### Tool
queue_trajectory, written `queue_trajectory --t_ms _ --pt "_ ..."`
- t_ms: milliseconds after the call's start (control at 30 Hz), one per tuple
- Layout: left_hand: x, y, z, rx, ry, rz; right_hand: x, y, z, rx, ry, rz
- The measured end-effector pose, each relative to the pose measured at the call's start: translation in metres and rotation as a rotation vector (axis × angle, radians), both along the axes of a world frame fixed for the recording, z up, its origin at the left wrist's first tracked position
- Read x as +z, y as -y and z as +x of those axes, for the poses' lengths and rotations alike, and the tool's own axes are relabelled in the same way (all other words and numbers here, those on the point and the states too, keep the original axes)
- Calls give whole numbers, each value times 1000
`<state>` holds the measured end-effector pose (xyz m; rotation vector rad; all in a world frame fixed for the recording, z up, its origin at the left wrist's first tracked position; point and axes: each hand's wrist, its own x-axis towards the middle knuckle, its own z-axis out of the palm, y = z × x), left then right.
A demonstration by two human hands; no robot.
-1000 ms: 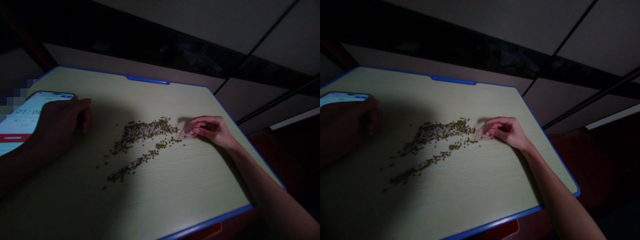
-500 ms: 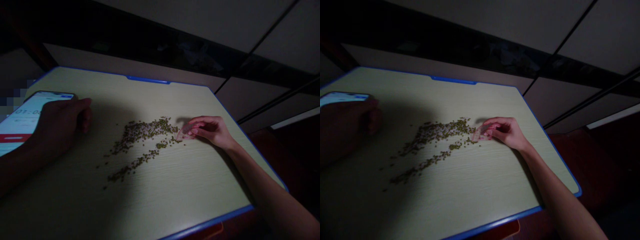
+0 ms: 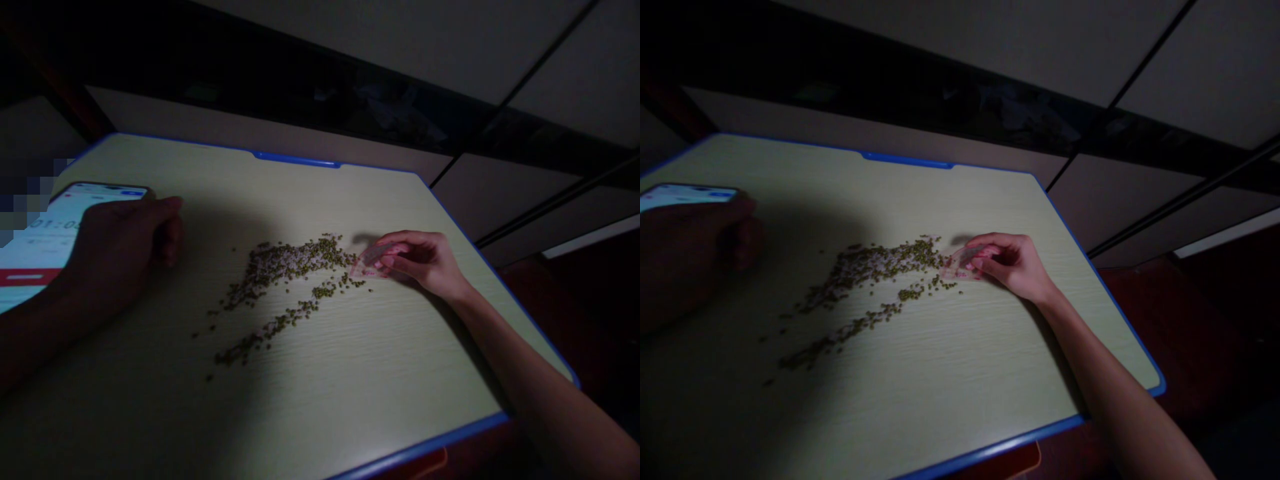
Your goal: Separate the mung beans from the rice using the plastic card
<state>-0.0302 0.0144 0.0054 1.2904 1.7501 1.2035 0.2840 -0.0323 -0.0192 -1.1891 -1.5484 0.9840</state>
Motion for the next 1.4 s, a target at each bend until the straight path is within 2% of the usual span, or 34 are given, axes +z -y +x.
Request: queue_trajectory --t_ms 233,433,633,833,1067,1267,1400 --pt "-2 -1 -4 -6 -49 10 0 -1 -4 -36 -19 1" --pt "3 2 3 28 -38 -24 -2 -2 -6 4 -48 -5" --pt "-3 -2 -3 -22 -17 42 -1 -2 -5 53 -51 -24" --pt "-2 -2 0 8 48 22 0 -2 -1 100 -33 -11" --pt "0 -1 0 -16 -22 15 4 1 0 128 -39 -54" --pt "3 2 4 25 4 -13 4 4 1 137 -20 -96" --pt "6 3 4 3 2 -11 3 5 -1 149 -12 -84"
